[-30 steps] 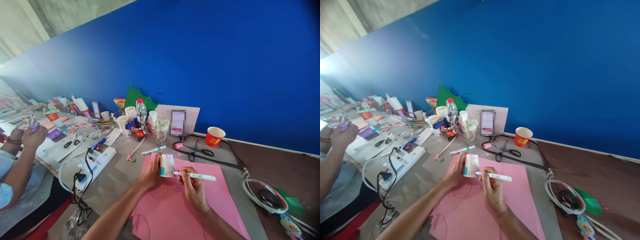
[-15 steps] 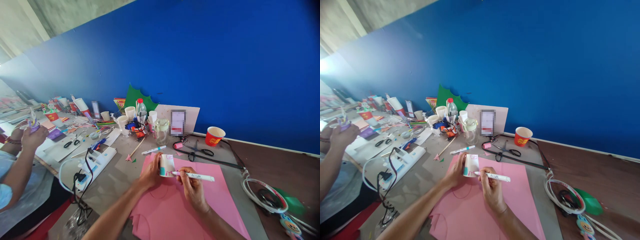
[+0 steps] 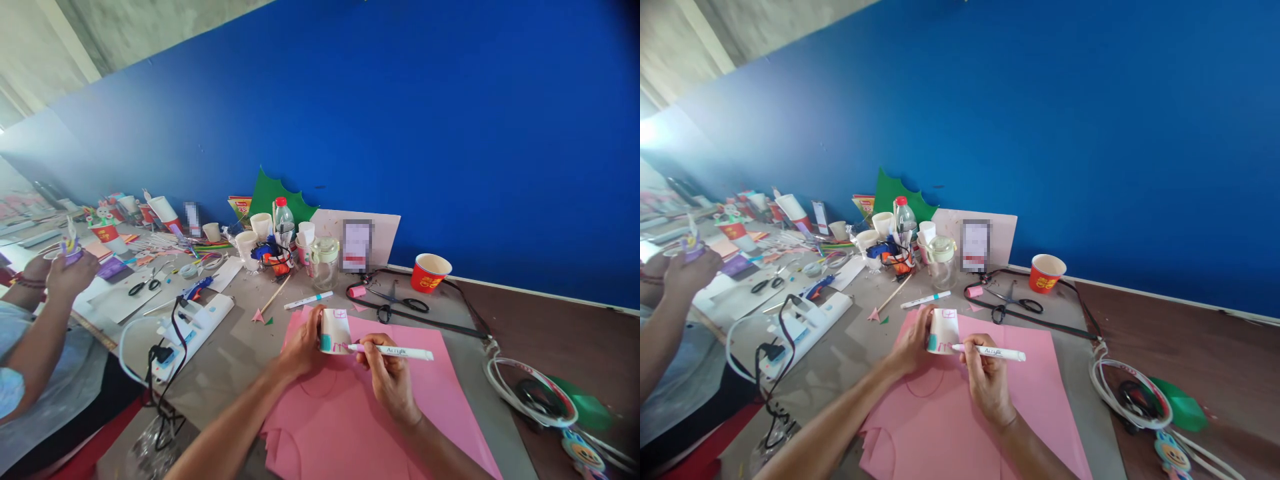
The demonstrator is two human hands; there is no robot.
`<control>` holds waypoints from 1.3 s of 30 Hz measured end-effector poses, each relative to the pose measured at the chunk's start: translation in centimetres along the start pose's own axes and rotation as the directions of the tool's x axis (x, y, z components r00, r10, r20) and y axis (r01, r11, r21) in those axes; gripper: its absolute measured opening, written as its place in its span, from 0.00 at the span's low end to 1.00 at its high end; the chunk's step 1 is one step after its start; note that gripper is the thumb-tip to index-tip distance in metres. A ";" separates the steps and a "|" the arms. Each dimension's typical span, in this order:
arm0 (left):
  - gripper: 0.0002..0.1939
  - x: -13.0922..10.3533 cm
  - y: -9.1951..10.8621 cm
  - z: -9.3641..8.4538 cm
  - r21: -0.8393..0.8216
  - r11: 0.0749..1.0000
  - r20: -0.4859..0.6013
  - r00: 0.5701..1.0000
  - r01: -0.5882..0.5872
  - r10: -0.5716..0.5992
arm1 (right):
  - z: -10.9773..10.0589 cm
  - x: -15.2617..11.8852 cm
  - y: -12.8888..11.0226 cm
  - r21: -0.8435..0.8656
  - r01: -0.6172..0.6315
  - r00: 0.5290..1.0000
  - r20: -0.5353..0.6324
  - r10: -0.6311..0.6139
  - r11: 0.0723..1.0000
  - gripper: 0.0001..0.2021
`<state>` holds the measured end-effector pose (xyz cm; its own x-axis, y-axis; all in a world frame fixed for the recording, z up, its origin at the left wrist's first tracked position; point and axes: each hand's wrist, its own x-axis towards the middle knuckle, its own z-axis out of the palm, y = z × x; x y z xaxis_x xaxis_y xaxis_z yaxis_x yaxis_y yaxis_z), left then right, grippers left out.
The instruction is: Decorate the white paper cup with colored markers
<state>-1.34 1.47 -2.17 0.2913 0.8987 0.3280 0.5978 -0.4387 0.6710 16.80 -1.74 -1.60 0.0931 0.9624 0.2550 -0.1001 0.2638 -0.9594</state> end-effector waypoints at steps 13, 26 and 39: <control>0.34 -0.1 -0.3 0.1 0.003 0.999 0.010 0.999 0.036 -0.036 | 0.1 -0.1 -0.2 -0.017 0.006 1.000 0.009 -0.006 1.000 0.18; 0.35 -0.1 -0.4 0.2 -0.005 1.000 0.001 1.000 0.006 -0.006 | -0.1 0.2 -0.3 -0.010 -0.002 1.000 0.021 0.002 1.000 0.17; 0.36 -0.1 -0.8 0.2 -0.027 0.999 -0.005 1.000 -0.023 0.023 | -0.3 0.3 0.0 0.018 -0.032 1.000 -0.001 0.032 0.999 0.18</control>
<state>-1.73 1.75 -2.86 0.3010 0.8883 0.3469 0.5708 -0.4593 0.6806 17.09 -1.48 -1.51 0.0908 0.9703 0.2244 -0.1206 0.2344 -0.9646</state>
